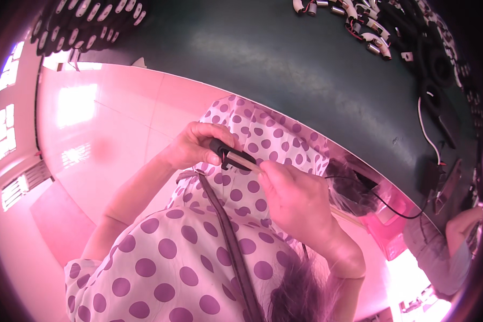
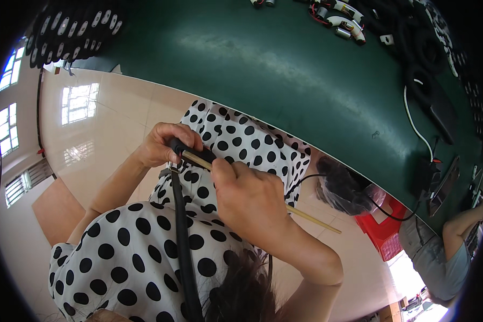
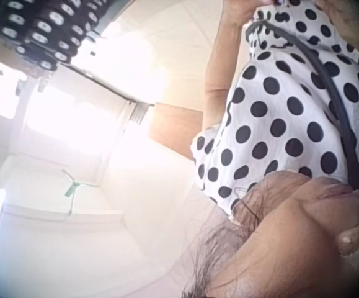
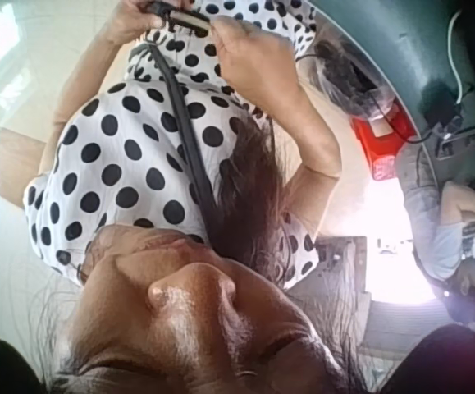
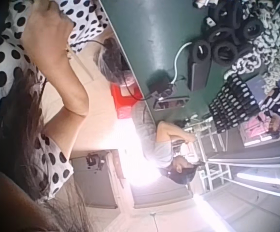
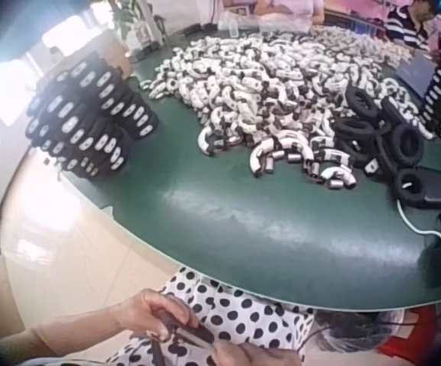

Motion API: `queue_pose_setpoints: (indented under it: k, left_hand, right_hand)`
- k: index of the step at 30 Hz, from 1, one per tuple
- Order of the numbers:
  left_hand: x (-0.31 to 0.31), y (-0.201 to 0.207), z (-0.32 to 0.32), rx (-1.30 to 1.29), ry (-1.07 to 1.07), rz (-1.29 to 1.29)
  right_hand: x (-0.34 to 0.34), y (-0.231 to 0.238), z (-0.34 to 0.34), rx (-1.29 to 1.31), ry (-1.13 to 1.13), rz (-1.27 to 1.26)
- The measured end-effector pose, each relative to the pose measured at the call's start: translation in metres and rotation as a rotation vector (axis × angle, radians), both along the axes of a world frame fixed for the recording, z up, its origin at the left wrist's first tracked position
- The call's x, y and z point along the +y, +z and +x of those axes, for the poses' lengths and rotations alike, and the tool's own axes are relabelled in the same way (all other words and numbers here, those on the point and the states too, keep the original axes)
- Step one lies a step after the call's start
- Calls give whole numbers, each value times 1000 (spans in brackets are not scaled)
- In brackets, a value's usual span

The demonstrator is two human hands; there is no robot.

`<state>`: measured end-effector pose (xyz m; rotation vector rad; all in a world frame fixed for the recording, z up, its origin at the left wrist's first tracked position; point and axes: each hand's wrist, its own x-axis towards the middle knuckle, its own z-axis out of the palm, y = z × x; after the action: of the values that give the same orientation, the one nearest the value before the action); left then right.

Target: Assembling small plastic and rubber components for electronic headsets at a factory workbench.

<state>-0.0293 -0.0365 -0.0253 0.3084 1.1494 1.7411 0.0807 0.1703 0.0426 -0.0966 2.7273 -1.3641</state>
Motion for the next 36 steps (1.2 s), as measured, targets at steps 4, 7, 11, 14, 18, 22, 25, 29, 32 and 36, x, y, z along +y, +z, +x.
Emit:
queue_pose_setpoints:
  k: [4, 7, 11, 14, 18, 22, 25, 29, 32, 36]
  left_hand:
    - [-4, -4, 3, -13, 11, -120]
    - [-6, -2, 3, 24, -6, -169]
    - [-5, 1, 6, 34, -28, -124]
    - [1, 11, 11, -27, -2, -262]
    - [7, 13, 15, 74, -49, -357]
    - [-7, 5, 27, 230, -121, -526]
    - [-6, 26, 26, 135, -140, -549]
    - [16, 23, 16, 352, -296, -480]
    - [11, 19, 15, 323, -272, -428]
    - [3, 22, 19, 119, -276, -255]
  right_hand:
    - [0, -2, 3, 44, 14, 156]
    - [0, -3, 4, 44, 47, 201]
    - [0, -5, 4, -21, 28, 145]
    - [3, -4, 1, -53, 49, 188]
    - [4, 3, 3, -3, 22, 207]
    - [5, -13, -6, -324, 207, 108]
    - [8, -2, -6, -401, 257, 90]
    - [28, -7, 1, -448, 195, 40]
    - [23, -5, -4, -466, 208, 11]
    - [21, 5, -2, -388, 258, -27]
